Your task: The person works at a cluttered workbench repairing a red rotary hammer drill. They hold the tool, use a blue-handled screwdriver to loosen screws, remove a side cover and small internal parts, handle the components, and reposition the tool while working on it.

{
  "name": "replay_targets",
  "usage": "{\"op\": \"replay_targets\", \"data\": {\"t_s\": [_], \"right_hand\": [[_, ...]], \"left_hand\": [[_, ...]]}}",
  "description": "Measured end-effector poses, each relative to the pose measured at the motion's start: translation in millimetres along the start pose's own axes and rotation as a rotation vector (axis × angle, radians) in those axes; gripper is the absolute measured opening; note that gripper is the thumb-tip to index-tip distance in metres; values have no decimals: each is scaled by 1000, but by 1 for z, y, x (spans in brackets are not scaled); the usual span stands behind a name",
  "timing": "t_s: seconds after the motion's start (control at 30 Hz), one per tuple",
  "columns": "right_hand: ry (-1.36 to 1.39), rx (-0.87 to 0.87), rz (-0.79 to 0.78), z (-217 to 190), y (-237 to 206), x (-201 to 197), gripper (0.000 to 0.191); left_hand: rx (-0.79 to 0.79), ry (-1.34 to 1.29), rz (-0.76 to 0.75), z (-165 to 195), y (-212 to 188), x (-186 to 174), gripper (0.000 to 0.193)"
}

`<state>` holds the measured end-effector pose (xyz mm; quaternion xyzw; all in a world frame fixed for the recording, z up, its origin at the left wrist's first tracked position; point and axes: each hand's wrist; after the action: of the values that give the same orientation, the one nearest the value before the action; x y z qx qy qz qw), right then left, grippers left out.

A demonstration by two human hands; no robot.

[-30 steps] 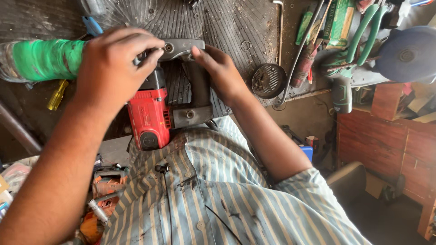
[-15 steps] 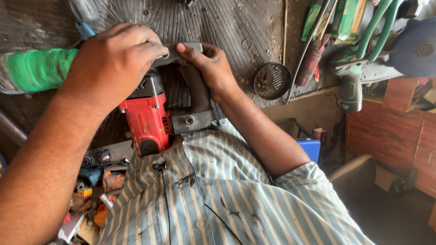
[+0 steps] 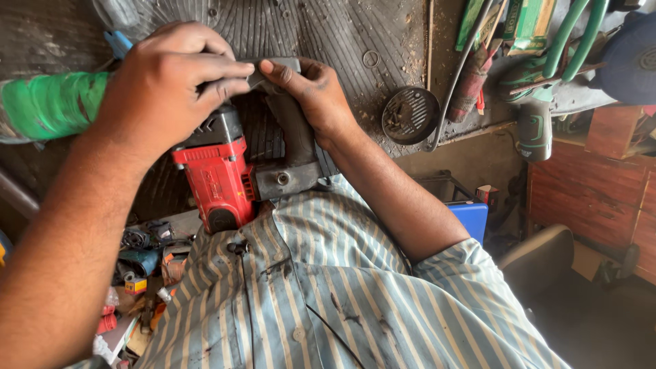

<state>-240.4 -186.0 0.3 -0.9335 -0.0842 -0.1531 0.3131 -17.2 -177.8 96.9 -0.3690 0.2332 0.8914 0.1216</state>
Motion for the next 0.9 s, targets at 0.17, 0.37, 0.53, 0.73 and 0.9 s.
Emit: {"op": "replay_targets", "data": {"t_s": [0.17,0.37,0.53,0.73,0.9], "right_hand": [[11,-9,19,2,0,1,51],[2,3,13,2,1,1,52],[38,-2,-5,4,0,0,55],[30,-7,-8,6,1,-1,58],[6,-21,4,6,1,-1,59]], "left_hand": [[-39,-53,103,-9,-6,15,22],[-96,-144,141,-12,-12,14,28],[-33,-54,100,-11,-11,13,34],[33,-44,170,-16,-16,14,19],[44,-21,174,-19,-22,15,18]]}}
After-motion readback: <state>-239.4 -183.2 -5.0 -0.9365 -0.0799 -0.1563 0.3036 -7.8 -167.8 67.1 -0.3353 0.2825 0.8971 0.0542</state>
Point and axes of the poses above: each hand's wrist, its own y-axis towards the middle knuckle, its own x-axis out of the palm, z = x × y, and after that the axes turned 6 degrees about z, right-handed
